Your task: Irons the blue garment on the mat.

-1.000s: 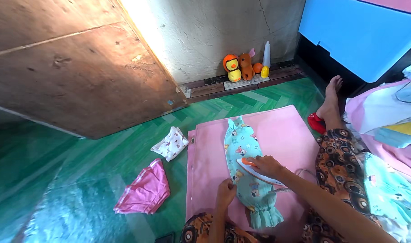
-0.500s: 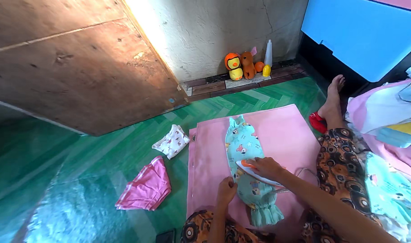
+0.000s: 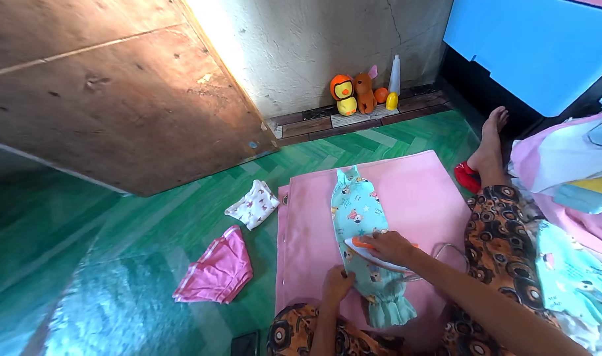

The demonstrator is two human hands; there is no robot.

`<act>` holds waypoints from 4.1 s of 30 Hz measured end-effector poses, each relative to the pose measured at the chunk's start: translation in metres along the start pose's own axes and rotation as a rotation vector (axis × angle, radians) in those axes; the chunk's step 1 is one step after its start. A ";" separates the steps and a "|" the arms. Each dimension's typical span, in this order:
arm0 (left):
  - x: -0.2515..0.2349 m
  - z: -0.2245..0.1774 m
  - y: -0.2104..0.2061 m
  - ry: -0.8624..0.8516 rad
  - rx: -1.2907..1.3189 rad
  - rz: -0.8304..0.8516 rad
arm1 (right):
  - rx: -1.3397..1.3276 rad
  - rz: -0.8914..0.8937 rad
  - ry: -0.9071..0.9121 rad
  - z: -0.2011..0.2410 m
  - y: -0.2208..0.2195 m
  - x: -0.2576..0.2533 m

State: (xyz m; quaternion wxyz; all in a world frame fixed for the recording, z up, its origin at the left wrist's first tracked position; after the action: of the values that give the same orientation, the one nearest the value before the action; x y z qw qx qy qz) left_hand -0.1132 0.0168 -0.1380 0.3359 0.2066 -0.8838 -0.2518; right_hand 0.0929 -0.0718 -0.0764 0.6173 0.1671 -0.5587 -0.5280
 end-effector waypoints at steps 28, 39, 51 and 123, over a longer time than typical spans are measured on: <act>0.055 -0.034 -0.055 0.149 0.509 -0.037 | 0.122 0.098 0.308 0.002 -0.012 0.007; 0.058 -0.033 -0.074 0.172 0.430 0.059 | 0.112 0.118 0.368 -0.003 -0.014 0.016; 0.055 -0.025 -0.079 0.158 0.459 0.026 | 0.180 0.200 0.447 -0.027 -0.015 0.033; 0.056 -0.034 -0.079 0.127 0.417 0.021 | 0.120 0.101 0.395 0.007 -0.032 0.031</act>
State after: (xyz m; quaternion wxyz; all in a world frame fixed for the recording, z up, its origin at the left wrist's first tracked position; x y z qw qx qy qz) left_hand -0.1124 -0.0859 -0.1351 0.3436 0.2779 -0.8958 -0.0465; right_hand 0.0664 -0.1077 -0.0836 0.7295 0.2757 -0.4651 -0.4189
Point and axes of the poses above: each hand's wrist, its own x-axis away from the middle knuckle, its own y-axis out of the back of the hand, z = x × y, the point moved 1 cm from there along -x, towards the middle knuckle, and after that the axes turned 12 degrees about -y, right-handed, at the moved point
